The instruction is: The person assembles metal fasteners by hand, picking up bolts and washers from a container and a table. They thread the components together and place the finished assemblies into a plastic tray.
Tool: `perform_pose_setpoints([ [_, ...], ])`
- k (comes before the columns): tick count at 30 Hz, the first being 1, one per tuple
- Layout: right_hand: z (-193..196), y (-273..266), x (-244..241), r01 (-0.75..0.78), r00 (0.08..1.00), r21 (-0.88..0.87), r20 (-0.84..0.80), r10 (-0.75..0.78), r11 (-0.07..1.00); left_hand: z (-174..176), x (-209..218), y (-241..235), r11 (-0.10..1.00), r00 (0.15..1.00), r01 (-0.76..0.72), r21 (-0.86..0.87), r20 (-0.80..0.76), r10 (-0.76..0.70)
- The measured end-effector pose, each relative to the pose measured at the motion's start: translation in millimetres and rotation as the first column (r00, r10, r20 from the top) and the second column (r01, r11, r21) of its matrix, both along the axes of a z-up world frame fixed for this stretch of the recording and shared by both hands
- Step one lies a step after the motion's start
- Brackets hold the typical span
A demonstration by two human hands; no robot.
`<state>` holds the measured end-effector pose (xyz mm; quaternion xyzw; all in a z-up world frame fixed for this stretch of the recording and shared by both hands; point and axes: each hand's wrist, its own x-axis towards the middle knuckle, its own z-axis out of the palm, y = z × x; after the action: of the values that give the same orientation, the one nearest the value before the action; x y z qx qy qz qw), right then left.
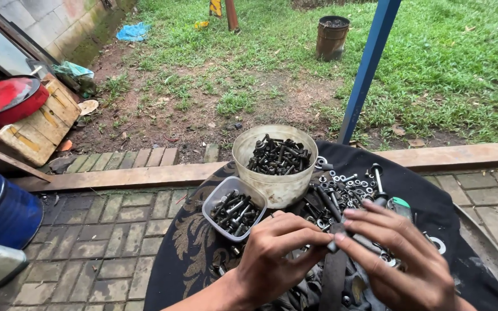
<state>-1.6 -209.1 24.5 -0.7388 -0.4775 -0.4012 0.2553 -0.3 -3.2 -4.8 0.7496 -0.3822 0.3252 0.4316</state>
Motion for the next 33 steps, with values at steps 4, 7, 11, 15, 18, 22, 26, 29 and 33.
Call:
perform_pose_setpoints([
  [4, -3.8, 5.0, -9.6, 0.01, 1.0, -0.009, -0.015, -0.011, 1.0, 2.6, -0.6, 2.8, 1.0, 1.0, 0.031, -0.005, -0.003, -0.031],
  [7, -1.4, 0.1, -4.3, 0.021, 0.999, 0.005, -0.032, -0.021, 1.0, -3.2, -1.8, 0.6, 0.999, 0.999, 0.039, -0.035, -0.018, -0.04],
  [11, 0.3, 8.0, -15.5, 0.011, 0.998, -0.023, -0.06, -0.012, 1.0, 0.6, -4.8, 2.5, 0.995, 0.995, 0.084, -0.059, -0.049, -0.087],
  [15, -2.5, 6.5, -14.5, 0.038, 0.998, -0.011, -0.055, -0.038, 0.999, -0.4, -4.8, 1.6, 0.992, 0.991, 0.094, -0.08, -0.087, -0.101],
  [18, 0.1, 7.1, -11.0, 0.024, 0.999, -0.004, -0.049, -0.024, 1.0, 2.1, -4.8, 1.0, 0.992, 0.991, 0.087, -0.088, -0.092, -0.095],
  [22, -4.7, 16.1, -18.8, 0.063, 0.997, 0.049, -0.035, -0.062, 0.997, 2.1, -4.3, 1.6, 0.991, 0.991, 0.076, -0.106, -0.1, -0.087],
  [26, -2.0, 6.5, -13.2, 0.02, 0.998, -0.003, -0.064, -0.02, 1.0, 4.3, -5.2, 0.3, 0.991, 0.991, 0.084, -0.106, -0.096, -0.094],
  [29, 0.6, 7.7, -12.0, 0.048, 0.999, 0.015, -0.009, -0.048, 0.999, 4.2, -6.6, 1.4, 0.99, 0.99, 0.096, -0.107, -0.09, -0.106],
  [33, 0.0, 11.8, -18.0, 0.054, 0.998, 0.014, -0.035, -0.054, 0.998, 3.7, -5.6, 1.4, 0.989, 0.987, 0.104, -0.105, -0.108, -0.115],
])
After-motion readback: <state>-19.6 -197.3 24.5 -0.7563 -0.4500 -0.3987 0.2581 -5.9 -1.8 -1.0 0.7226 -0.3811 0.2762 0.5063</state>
